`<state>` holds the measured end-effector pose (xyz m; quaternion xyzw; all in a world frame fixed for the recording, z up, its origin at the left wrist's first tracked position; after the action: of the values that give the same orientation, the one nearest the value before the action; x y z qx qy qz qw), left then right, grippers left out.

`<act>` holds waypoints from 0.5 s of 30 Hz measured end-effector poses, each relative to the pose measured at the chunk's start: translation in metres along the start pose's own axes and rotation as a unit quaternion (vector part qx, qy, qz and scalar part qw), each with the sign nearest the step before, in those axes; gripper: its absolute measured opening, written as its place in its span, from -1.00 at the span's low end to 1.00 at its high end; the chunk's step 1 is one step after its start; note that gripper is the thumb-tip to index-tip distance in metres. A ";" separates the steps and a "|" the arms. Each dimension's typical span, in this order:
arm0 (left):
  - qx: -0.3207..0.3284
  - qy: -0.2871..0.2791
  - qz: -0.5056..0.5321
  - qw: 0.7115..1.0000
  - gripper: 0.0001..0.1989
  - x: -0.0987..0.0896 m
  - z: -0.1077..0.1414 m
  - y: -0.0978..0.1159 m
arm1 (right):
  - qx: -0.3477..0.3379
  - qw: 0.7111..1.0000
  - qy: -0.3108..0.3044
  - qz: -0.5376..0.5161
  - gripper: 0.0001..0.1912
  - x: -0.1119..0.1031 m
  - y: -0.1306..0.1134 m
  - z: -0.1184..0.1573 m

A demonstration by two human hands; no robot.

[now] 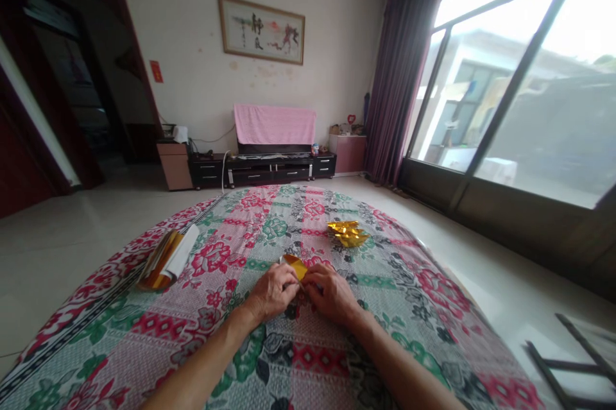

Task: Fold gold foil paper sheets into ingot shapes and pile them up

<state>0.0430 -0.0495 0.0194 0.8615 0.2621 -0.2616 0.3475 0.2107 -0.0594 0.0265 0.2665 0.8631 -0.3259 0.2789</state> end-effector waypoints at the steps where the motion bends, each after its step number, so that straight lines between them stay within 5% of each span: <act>1: -0.004 0.000 -0.007 1.000 -0.84 0.001 -0.001 0.000 | 0.003 1.000 0.002 -0.001 -0.83 0.000 0.000 0.000; 15: -0.013 0.047 -0.081 0.995 -0.89 0.006 -0.001 0.003 | 0.020 1.000 0.006 -0.023 -0.82 0.000 0.000 0.001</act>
<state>0.0497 -0.0491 0.0181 0.8442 0.3509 -0.2443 0.3234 0.2112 -0.0599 0.0258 0.2540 0.8641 -0.3475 0.2611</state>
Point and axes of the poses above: each hand's wrist, its own z-axis away from the middle knuckle, its own x-axis out of the palm, y = z × x, the point moved 2 cm from there along -z, towards the middle knuckle, and after that the axes turned 14 degrees about y, right-handed, at the moved point
